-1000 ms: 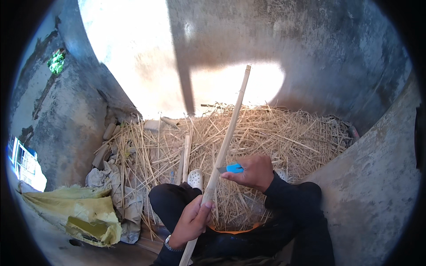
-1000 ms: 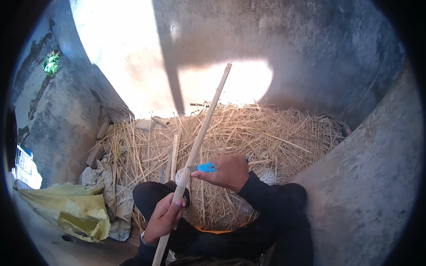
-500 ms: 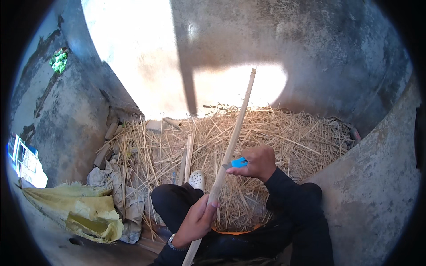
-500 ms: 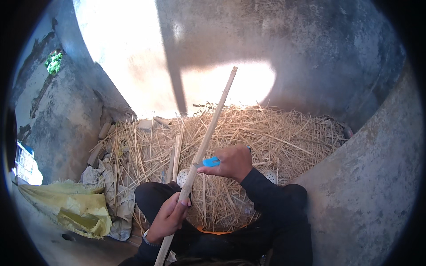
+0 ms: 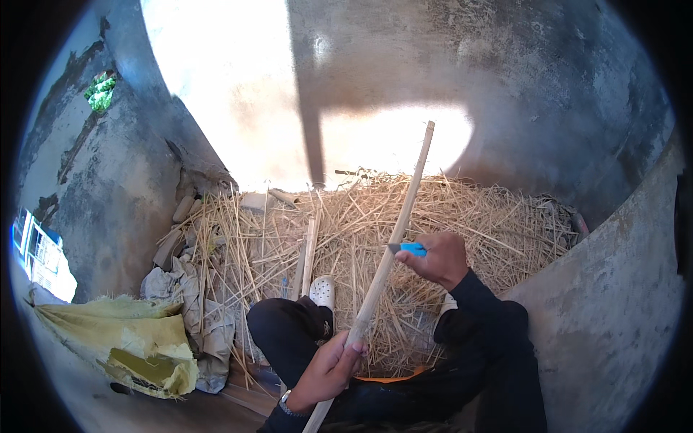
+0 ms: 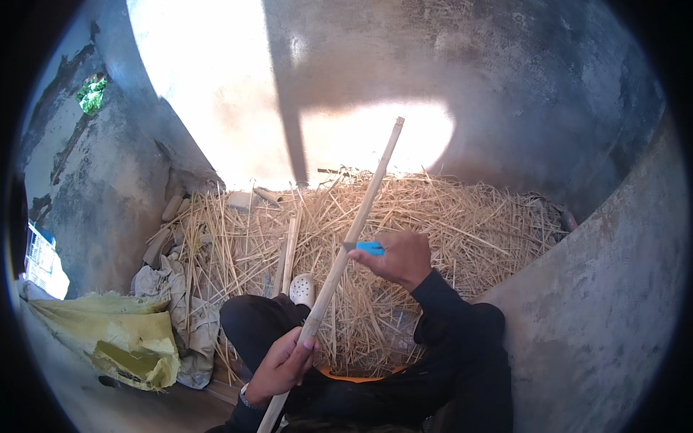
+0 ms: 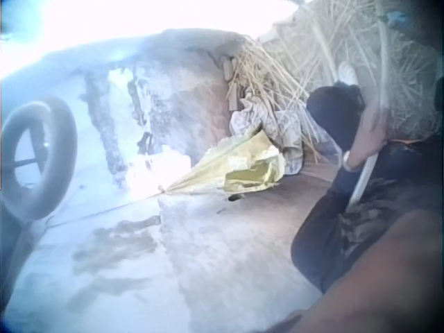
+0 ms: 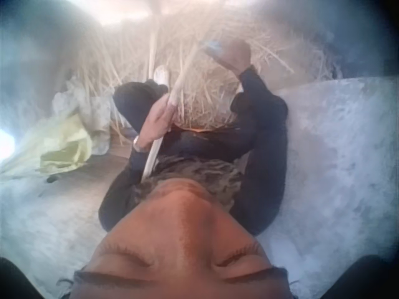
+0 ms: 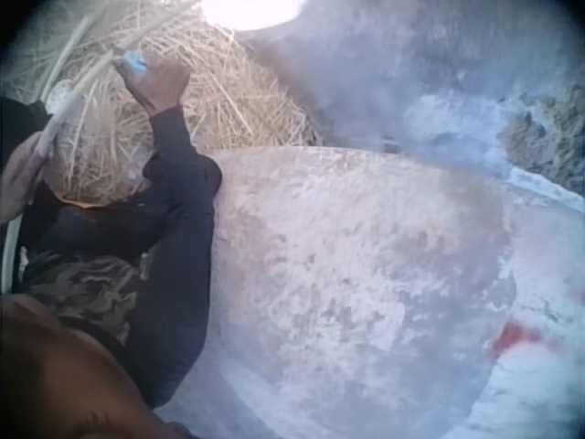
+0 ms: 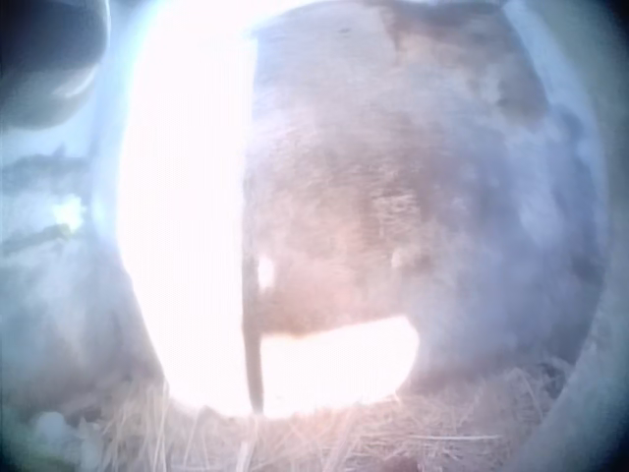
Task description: The person sits on a floor covered with straw and uses a blue utility knife to peel the outer layer off a long, thin wooden stick. They hold the stick with their left hand and scrape it with the knife in their right hand, rotating the stick to remove the bark or outer skin.
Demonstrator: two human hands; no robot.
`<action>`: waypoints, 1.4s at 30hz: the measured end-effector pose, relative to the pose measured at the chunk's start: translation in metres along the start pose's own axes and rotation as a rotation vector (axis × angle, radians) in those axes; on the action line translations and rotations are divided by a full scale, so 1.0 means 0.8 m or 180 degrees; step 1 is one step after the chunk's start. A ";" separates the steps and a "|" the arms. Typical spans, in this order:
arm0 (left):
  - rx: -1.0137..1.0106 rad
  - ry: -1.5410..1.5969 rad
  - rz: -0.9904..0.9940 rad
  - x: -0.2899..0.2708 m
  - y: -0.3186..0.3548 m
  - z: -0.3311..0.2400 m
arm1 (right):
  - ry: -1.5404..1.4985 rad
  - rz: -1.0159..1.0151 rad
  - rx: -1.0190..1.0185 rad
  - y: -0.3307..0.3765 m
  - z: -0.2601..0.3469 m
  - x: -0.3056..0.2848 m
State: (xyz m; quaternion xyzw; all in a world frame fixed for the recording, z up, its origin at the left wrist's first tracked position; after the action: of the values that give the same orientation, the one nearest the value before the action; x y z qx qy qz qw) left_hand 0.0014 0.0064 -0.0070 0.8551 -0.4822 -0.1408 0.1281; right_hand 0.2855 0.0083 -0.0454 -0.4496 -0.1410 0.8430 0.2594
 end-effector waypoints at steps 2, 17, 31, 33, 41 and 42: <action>0.0050 -0.0055 -0.0126 -0.006 0.001 -0.001 | -0.0091 0.0185 -0.0460 0.018 0.065 0.001; 0.0088 -0.0156 -0.0334 -0.008 -0.014 -0.007 | 0.0111 0.0073 -0.0528 0.016 0.053 0.003; -0.0008 -0.0067 0.0271 0.017 0.005 0.011 | 0.0421 -0.0108 0.1069 -0.025 -0.067 -0.040; -0.0087 0.0028 0.0111 0.008 0.001 0.004 | -0.0104 0.0079 0.0836 -0.010 -0.025 -0.015; 0.0079 -0.0226 -0.0228 -0.006 -0.004 -0.009 | -0.0156 0.0324 -0.0653 0.043 0.079 0.009; 0.0176 -0.0235 -0.0293 -0.007 -0.007 -0.004 | -0.0137 0.0318 -0.0467 0.036 0.070 0.008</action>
State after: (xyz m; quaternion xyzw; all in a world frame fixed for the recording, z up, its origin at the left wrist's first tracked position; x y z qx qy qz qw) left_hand 0.0043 0.0145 -0.0052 0.8738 -0.4505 -0.1645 0.0799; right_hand 0.2273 -0.0123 -0.0324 -0.4557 -0.1853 0.8518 0.1803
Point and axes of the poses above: each hand's wrist, its own y-axis away from the middle knuckle, its own x-axis out of the palm, z = x × y, the point moved 3 cm from there along -y, towards the middle knuckle, and after that the axes turned 8 degrees about -y, right-handed, at the moved point
